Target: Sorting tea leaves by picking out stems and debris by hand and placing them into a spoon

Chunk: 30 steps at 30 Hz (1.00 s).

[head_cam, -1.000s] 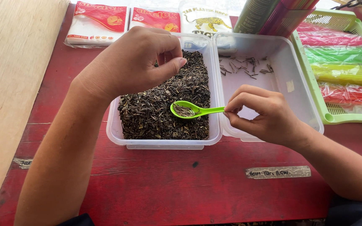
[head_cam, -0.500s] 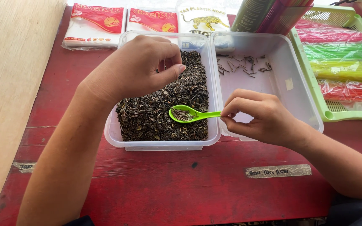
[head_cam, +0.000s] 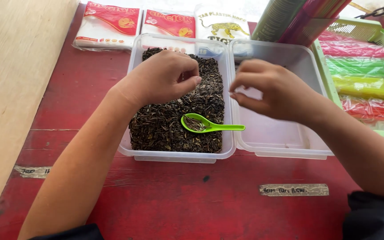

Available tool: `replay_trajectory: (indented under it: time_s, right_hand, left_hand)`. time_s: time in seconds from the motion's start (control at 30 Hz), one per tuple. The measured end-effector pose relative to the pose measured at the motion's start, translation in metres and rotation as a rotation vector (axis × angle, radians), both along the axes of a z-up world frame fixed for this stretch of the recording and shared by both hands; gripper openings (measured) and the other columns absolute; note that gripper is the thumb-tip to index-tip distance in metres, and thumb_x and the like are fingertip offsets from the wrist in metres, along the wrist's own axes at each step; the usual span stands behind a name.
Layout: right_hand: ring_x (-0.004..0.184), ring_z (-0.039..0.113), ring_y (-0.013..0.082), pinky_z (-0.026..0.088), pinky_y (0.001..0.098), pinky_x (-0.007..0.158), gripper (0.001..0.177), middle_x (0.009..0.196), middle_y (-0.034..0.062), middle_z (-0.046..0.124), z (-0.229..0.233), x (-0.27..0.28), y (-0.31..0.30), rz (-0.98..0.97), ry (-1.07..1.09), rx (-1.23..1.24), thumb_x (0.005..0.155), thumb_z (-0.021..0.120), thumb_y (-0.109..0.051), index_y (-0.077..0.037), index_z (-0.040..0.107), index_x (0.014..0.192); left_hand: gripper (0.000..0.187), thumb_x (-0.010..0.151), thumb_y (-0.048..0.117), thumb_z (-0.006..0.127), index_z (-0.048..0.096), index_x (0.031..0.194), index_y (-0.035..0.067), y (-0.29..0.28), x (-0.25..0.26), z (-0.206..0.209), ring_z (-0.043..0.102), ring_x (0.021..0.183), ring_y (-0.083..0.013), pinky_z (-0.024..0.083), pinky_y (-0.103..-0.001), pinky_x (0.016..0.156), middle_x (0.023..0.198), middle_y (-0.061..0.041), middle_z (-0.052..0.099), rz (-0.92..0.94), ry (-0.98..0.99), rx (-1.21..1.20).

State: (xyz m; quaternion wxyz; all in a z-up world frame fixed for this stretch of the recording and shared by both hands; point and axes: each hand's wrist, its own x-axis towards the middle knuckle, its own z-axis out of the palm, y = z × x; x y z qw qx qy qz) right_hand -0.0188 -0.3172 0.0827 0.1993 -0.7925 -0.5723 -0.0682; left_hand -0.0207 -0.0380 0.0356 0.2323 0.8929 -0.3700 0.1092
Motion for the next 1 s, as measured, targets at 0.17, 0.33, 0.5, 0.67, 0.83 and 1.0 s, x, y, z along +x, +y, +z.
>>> replay_trajectory:
  time_s: [0.17,0.33,0.5,0.67,0.83,1.0]
  right_hand:
    - [0.079,0.067,0.0341,0.055,0.0459,0.071,0.008,0.088,0.0134,0.065,-0.019,0.036,0.028,-0.01,-0.039,0.004,0.088,0.072,-0.004,-0.003,0.065,0.092]
    - [0.094,0.063,0.0287,0.047,0.0453,0.077,0.01,0.096,-0.0012,0.065,-0.042,0.051,0.04,-0.078,-0.207,-0.307,0.086,0.073,-0.025,-0.02,0.066,0.091]
    - [0.095,0.058,0.0236,0.042,0.0399,0.076,0.012,0.091,-0.0056,0.057,-0.05,0.051,0.04,-0.103,-0.291,-0.332,0.092,0.068,-0.028,-0.021,0.058,0.088]
    - [0.097,0.058,0.0215,0.043,0.0383,0.079,0.01,0.092,-0.0047,0.055,-0.043,0.047,0.034,-0.142,-0.32,-0.387,0.096,0.063,-0.029,-0.022,0.057,0.094]
    - [0.099,0.062,0.022,0.044,0.0373,0.081,0.011,0.095,-0.0026,0.057,-0.032,0.039,0.025,-0.197,-0.27,-0.389,0.1,0.06,-0.028,-0.018,0.056,0.099]
    - [0.095,0.063,0.0244,0.043,0.0377,0.078,0.012,0.095,-0.0003,0.056,-0.029,0.026,0.022,-0.189,-0.253,-0.352,0.103,0.057,-0.028,-0.016,0.055,0.1]
  left_hand:
    - [0.025,0.099,0.02,0.06,0.067,0.076,0.013,0.0,0.006,-0.003,0.062,0.064,-0.0209,0.053,-0.032,0.071,0.067,-0.004,0.066,0.082,0.103,-0.139]
    - [0.025,0.098,0.02,0.063,0.067,0.074,0.012,-0.001,0.005,-0.008,0.065,0.064,-0.0203,0.053,-0.032,0.067,0.066,-0.003,0.065,0.08,0.079,-0.179]
    - [0.023,0.096,0.019,0.065,0.065,0.075,0.008,0.004,0.009,-0.017,0.066,0.066,-0.0261,0.053,-0.038,0.066,0.068,-0.008,0.066,0.076,0.064,-0.212]
    - [0.022,0.095,0.019,0.066,0.064,0.076,0.008,0.005,0.012,-0.022,0.066,0.067,-0.0299,0.053,-0.041,0.065,0.069,-0.01,0.065,0.06,0.038,-0.226]
    - [0.022,0.094,0.02,0.065,0.063,0.074,0.01,0.008,0.016,-0.027,0.064,0.065,-0.0292,0.052,-0.041,0.065,0.067,-0.008,0.063,0.094,-0.007,-0.192]
    - [0.019,0.095,0.023,0.066,0.066,0.08,0.012,0.004,0.009,-0.015,0.066,0.065,-0.0303,0.053,-0.042,0.064,0.069,-0.008,0.066,0.064,-0.033,-0.172]
